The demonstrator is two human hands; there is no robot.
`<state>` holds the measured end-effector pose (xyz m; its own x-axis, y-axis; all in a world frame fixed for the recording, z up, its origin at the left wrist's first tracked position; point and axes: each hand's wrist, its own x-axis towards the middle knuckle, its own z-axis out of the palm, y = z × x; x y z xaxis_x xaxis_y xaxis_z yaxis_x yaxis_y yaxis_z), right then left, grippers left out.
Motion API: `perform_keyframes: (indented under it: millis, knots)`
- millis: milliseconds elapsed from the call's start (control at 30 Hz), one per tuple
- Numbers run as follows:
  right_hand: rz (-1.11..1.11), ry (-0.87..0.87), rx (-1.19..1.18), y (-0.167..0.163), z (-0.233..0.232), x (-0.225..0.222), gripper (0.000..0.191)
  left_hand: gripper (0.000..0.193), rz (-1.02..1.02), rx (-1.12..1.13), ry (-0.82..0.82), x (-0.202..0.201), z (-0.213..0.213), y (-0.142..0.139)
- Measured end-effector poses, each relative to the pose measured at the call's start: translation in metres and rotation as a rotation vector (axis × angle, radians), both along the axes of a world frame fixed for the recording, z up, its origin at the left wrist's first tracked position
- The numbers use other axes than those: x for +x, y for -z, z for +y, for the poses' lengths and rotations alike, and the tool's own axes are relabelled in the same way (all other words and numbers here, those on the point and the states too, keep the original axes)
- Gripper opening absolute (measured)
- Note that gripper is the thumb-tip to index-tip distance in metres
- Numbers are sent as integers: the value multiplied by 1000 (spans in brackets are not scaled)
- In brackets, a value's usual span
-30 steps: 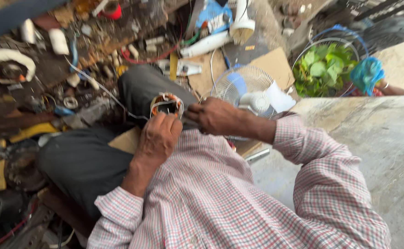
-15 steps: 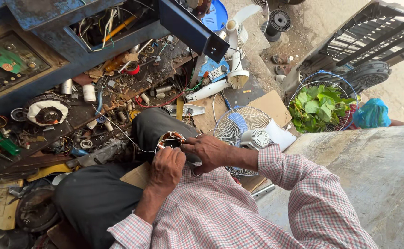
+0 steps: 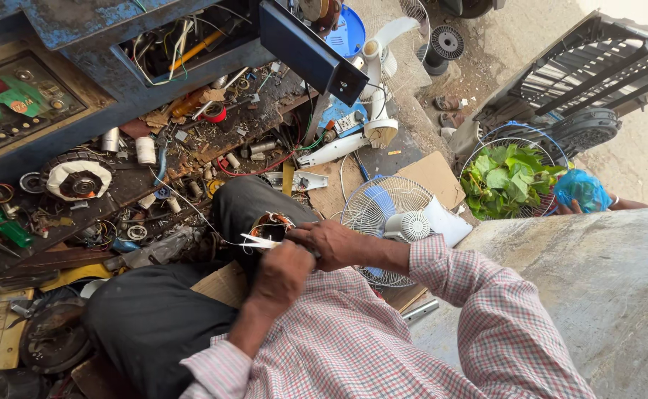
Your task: The person winds copper wire around a motor stator core held on their lap, using both hands to guide and secure the wire. They occasionally use scissors to trim the wire and continue wrapping the coil.
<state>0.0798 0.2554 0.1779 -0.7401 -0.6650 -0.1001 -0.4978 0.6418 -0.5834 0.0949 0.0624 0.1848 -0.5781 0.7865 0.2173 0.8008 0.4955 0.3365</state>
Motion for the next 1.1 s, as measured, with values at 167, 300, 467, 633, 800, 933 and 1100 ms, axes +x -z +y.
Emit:
perform_keyframes:
  millis: [167,300,467,633,800,933,1100]
  knots:
    - [71,52,-6,-15,18,3,81,7,92,307,63,23,-17,-3]
    - [67,20,-80,-2,34,27,74,14,-300,154,34,51,-52,14]
    - [3,143,-98,10,35,52,56,13,-210,349,-347,15,-70,21]
    - [-83,-131,113,1,13,61,28,29,-33,249,-271,-34,-44,11]
    - [-131,-282,267,9,-7,66,16,23,18,148,-218,-30,-33,23]
    - [-126,31,-97,12,-11,40,29,33,-25,201,-269,-22,-47,39]
    - [367,325,-288,27,-41,5,33,24,-34,248,-328,-22,-59,53]
